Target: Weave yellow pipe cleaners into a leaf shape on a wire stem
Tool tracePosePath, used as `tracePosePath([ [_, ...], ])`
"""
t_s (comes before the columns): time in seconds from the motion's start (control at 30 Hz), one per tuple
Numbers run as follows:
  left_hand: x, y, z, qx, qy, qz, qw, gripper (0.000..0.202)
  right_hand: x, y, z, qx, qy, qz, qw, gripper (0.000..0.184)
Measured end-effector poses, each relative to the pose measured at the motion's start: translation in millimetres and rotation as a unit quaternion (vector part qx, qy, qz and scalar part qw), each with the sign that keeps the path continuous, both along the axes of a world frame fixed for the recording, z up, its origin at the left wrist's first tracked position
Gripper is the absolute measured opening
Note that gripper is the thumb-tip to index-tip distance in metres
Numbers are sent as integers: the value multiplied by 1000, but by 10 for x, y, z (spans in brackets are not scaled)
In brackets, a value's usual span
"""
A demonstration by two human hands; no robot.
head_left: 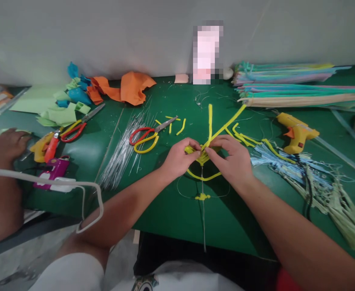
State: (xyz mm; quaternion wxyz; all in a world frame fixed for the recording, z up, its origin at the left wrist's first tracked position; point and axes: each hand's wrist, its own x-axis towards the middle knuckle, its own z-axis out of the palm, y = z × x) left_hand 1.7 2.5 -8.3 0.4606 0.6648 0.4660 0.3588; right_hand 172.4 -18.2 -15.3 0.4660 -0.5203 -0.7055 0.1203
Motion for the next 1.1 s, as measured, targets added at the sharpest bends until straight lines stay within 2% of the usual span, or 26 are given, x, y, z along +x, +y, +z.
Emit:
tracePosePath([
  [0.13,2,8,-12,-17,-10,12,1000,5,0,-19,29,59,-61,-3,996,9],
  [0.33,8,21,-68,-33,-39,2,999,6,-7,-50,70,86,-168,-2,982,12],
  [0.47,-4,27,-54,-20,-42,-25,999,8,-2,-34,87,107,-189,-7,976,12],
  [0.53,-9,23,-29,-38,-56,-27,997,12,3,-22,83,113,-196,-6,974,12],
  [0.7,11,7,21,-82,-49,-1,995,20,7,-2,54,134,-213,-2,968,13],
  [0.8,32,8,-7,-101,-88,16,991,20,-1,-13,60,133,-212,11,968,12],
  [0.9,36,15,-47,-126,-130,24,983,18,-14,-40,78,91,-161,18,983,10],
  [1.0,24,17,-47,-139,-148,41,978,18,-15,-54,76,-10,7,-5,1000,21],
  [1.03,19,15,-39,-144,-155,44,976,18,-9,-50,71,-58,85,-13,995,28],
  [1.1,12,8,-19,-153,-172,47,972,17,12,-28,64,-175,239,-2,955,34],
])
